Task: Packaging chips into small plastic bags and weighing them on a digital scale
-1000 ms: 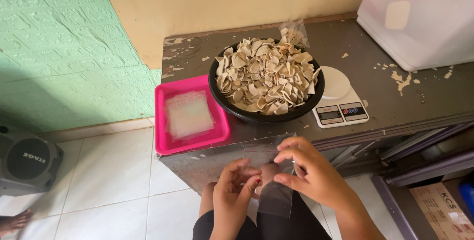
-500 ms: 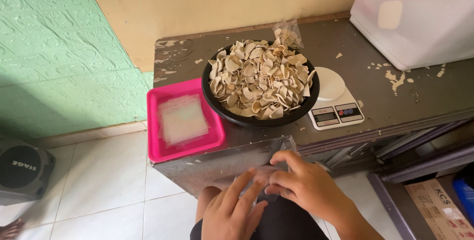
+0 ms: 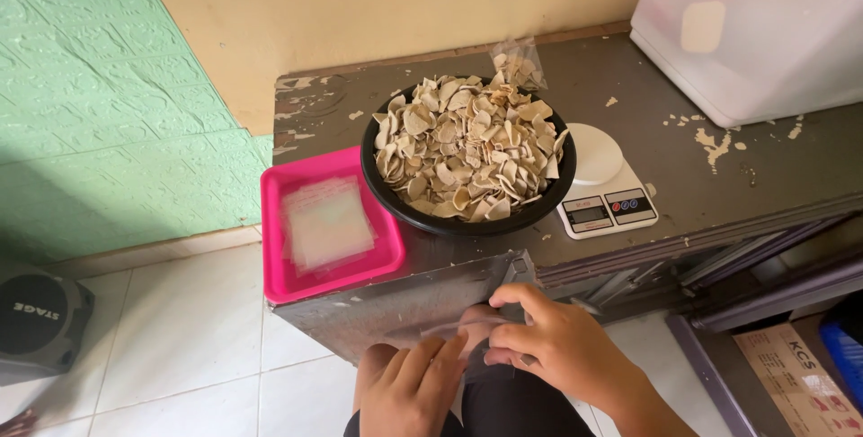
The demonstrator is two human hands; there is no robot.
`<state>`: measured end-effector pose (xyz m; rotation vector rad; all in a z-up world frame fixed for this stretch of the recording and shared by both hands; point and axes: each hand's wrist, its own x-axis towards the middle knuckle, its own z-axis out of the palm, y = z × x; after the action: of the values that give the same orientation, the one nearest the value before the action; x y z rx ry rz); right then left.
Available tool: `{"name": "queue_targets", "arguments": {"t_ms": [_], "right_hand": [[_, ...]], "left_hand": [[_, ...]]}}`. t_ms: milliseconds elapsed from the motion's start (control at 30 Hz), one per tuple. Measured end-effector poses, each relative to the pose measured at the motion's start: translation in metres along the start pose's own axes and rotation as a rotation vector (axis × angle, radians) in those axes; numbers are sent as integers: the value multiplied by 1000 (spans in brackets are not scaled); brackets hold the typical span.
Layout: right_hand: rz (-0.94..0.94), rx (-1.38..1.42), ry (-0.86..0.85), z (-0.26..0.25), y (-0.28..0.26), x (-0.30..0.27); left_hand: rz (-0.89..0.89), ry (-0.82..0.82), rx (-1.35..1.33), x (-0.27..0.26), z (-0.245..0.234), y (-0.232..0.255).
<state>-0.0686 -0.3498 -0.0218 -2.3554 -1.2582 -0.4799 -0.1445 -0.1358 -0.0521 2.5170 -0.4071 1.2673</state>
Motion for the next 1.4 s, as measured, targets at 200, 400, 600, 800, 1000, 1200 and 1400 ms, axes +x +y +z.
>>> {"name": "queue_targets", "arguments": {"t_ms": [200, 400, 600, 800, 1000, 1200, 1400], "right_hand": [[76, 49, -94, -4, -1, -1], [111, 515, 328, 6, 40, -10], [765, 982, 564, 9, 78, -12], [636, 1271, 622, -9, 92, -28], [431, 968, 790, -34, 94, -14], [575, 557, 721, -60, 80, 27], [635, 503, 591, -47, 93, 56]], "left_hand": [[-31, 5, -16, -10, 1, -8], [-139, -108, -461, -7, -18, -22], [-211, -69, -510, -20, -20, -40], [-425, -114, -552, -18, -25, -44], [-452, -185, -590, -36, -7, -59], [-375, -89, -631, -39, -5, -60], [-409, -108, -668, -31, -12, -56]]}}
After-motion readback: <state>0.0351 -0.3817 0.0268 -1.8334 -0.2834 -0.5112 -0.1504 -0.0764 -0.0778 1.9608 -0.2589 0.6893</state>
